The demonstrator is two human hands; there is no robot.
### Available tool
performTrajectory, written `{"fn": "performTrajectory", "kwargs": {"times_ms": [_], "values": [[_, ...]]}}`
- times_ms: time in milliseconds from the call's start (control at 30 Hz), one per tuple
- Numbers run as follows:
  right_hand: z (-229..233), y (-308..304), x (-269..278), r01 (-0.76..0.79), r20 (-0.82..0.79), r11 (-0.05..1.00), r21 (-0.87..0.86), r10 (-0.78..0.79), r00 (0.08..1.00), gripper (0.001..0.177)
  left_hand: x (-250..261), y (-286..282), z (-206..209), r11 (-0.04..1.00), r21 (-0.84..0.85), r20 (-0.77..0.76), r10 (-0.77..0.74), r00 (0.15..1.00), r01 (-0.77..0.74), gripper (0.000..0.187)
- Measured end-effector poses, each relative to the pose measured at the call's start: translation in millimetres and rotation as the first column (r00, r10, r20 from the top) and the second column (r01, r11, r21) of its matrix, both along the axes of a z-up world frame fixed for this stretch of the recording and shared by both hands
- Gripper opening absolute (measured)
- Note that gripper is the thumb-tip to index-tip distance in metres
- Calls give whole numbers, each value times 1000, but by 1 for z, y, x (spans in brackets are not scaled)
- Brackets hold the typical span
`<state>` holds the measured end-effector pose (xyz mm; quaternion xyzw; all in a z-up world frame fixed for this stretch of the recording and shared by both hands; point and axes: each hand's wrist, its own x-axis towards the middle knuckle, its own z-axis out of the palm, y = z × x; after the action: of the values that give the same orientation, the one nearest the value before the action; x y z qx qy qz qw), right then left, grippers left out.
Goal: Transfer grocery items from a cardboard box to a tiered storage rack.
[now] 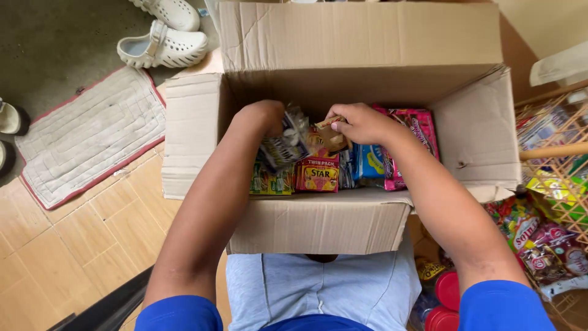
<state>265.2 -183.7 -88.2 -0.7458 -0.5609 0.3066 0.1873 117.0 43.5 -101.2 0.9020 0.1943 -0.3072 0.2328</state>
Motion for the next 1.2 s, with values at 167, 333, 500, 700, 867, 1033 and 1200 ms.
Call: {"fn": "performTrajectory", "kwargs": {"times_ms": [167, 333, 500, 700, 867, 1033, 1200], "values": [[-40, 7, -1, 137, -247, 985, -103, -159, 956, 24, -3, 9, -42, 988, 151, -74, 44, 996, -33, 38], [-59, 7, -3, 221, -285, 972, -75, -233, 930, 25, 2, -14, -30, 944, 260, -117, 239, 964, -203, 31], [-57, 13, -4, 233, -302, 967, -105, -254, 919, 24, 4, -9, -27, 943, 311, -147, 175, 974, -123, 32], [-86, 6, -5, 157, -410, 966, -207, -231, 882, 32, -1, -13, 8, 963, 268, -221, 37, 975, 25, 44], [-94, 3, 10, -5, -191, 967, -253, -45, 981, 56, -1, -11, -2, 970, 241, -239, 58, 969, 2, 48], [-67, 1, 7, 39, -110, 915, -401, -90, 990, 54, 0, -10, -1, 969, 248, -228, 60, 972, -2, 53], [-38, -2, -8, 15, -15, 920, -392, -23, 1000, 53, -4, -13, 11, 968, 251, -170, 20, 985, 24, 55]]}}
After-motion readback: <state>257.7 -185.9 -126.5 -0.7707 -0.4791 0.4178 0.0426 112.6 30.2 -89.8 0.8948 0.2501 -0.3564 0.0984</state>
